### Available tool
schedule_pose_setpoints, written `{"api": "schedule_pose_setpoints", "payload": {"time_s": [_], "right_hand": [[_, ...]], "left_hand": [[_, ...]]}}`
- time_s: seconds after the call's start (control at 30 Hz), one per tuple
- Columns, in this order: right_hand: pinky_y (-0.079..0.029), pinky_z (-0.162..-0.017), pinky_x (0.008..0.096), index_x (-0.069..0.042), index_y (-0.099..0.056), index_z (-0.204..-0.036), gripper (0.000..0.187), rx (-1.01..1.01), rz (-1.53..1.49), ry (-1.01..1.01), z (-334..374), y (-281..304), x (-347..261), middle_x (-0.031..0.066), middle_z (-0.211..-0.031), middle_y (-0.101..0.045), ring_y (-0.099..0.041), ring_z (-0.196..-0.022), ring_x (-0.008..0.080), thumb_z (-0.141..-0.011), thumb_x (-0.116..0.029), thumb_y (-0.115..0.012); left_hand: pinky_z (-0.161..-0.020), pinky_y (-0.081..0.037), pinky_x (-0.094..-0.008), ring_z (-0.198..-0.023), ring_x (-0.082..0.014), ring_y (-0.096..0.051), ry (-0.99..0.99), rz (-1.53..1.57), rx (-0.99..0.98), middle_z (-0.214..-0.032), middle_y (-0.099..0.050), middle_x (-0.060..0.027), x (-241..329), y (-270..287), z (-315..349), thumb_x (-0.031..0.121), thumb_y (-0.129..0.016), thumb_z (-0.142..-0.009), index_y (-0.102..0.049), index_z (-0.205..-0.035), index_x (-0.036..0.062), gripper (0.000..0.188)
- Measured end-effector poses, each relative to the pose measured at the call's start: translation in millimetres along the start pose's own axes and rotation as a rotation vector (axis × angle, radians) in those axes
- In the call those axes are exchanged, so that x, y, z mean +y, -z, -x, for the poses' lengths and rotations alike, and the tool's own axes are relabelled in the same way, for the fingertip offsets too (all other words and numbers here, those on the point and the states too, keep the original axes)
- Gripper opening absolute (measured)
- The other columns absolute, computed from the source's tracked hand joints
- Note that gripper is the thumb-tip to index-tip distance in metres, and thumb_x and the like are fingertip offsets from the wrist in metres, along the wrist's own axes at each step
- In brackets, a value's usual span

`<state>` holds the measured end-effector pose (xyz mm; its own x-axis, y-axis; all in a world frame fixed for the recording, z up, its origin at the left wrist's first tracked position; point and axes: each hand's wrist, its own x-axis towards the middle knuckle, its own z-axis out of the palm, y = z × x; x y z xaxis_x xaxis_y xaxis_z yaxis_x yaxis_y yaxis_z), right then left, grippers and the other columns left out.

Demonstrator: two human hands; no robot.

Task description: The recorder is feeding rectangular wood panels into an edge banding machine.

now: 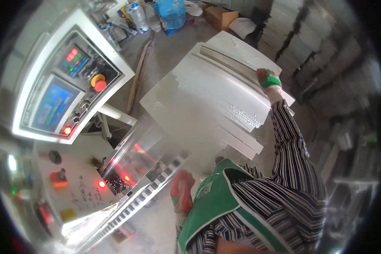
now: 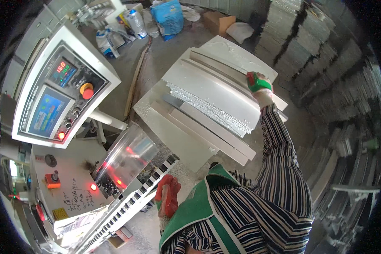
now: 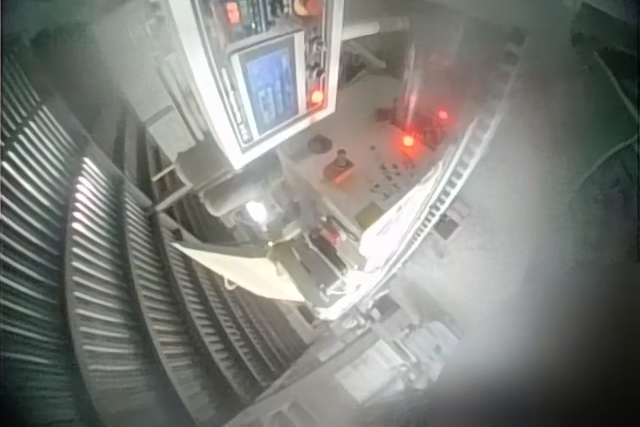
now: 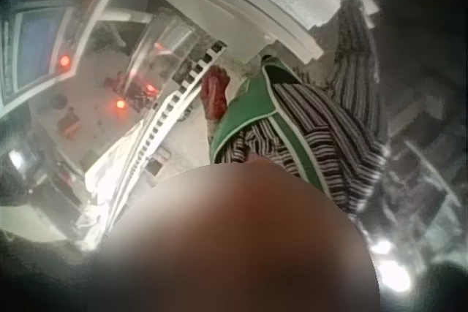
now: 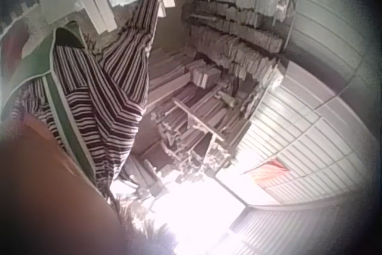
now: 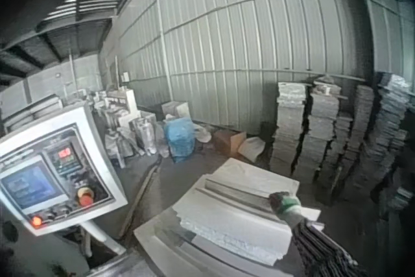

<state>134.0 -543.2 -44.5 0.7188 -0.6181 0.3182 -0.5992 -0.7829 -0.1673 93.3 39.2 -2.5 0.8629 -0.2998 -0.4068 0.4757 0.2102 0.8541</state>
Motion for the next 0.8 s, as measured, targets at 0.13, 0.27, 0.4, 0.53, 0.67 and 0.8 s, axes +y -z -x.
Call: {"api": "schedule_pose_setpoints", "payload": {"time_s": [0.13,0.27,0.4,0.53,0.67,0.8], "right_hand": [[-0.053,-0.096,0.0452,-0.019,-0.068,-0.125,0.03,0.07,0.173,0.171,8.5,46.4,-9.5,0.0123,-0.119,-0.07,-0.065,-0.113,0.0339,-0.098,-0.031,-0.058],[-0.054,-0.094,0.0461,-0.014,-0.068,-0.126,0.033,0.127,-0.099,0.452,20.7,79.8,-26.6,0.0132,-0.116,-0.071,-0.067,-0.109,0.0347,-0.093,-0.019,-0.064],[-0.057,-0.088,0.039,-0.004,-0.069,-0.121,0.028,-0.524,-1.206,0.34,51.0,80.2,-99.3,0.0144,-0.111,-0.074,-0.071,-0.1,0.0296,-0.094,-0.011,-0.068],[-0.056,-0.091,0.0345,-0.003,-0.069,-0.125,0.032,-0.693,-0.873,0.66,74.2,82.0,-199.9,0.0124,-0.111,-0.074,-0.07,-0.101,0.022,-0.093,-0.011,-0.072],[-0.054,-0.089,0.0457,-0.012,-0.065,-0.135,0.049,-0.563,-0.656,0.976,73.4,101.6,-265.6,0.0158,-0.112,-0.07,-0.066,-0.098,0.0368,-0.088,-0.024,-0.076],[-0.05,-0.096,0.0524,-0.012,-0.053,-0.145,0.068,-0.575,-0.279,1.144,72.8,105.8,-305.1,0.0168,-0.132,-0.064,-0.061,-0.115,0.041,-0.085,-0.034,-0.076]], "left_hand": [[-0.106,-0.05,-0.0461,-0.129,-0.0286,-0.059,-0.067,0.036,0.01,-0.143,-0.059,-0.0125,10.9,-17.5,-19.8,0.034,-0.062,-0.105,-0.05,-0.148,0.0032,0.054],[-0.11,-0.048,-0.0377,-0.13,-0.0233,-0.056,-0.109,0.246,-0.081,-0.141,-0.057,-0.0093,21.9,-37.0,-50.2,0.016,-0.063,-0.104,-0.05,-0.146,0.0011,0.047],[-0.115,-0.043,-0.0394,-0.131,-0.0228,-0.054,-0.192,0.408,-0.16,-0.141,-0.055,-0.0092,26.4,-61.2,-78.4,0.02,-0.057,-0.107,-0.046,-0.148,0.0014,0.046],[-0.099,-0.056,-0.0451,-0.117,-0.0248,-0.067,-0.389,0.612,-0.108,-0.128,-0.068,-0.0092,32.9,-47.7,-89.5,0.026,-0.06,-0.107,-0.059,-0.136,0.0095,0.033],[-0.094,-0.059,-0.0451,-0.116,-0.0263,-0.068,-0.294,0.731,-0.055,-0.125,-0.069,-0.0107,52.4,-6.7,-108.2,0.024,-0.059,-0.107,-0.06,-0.131,0.0071,0.03],[-0.094,-0.059,-0.0445,-0.115,-0.0275,-0.068,-0.478,0.735,-0.163,-0.127,-0.068,-0.0125,71.0,34.1,-112.9,0.027,-0.054,-0.109,-0.058,-0.133,0.0053,0.033]]}}
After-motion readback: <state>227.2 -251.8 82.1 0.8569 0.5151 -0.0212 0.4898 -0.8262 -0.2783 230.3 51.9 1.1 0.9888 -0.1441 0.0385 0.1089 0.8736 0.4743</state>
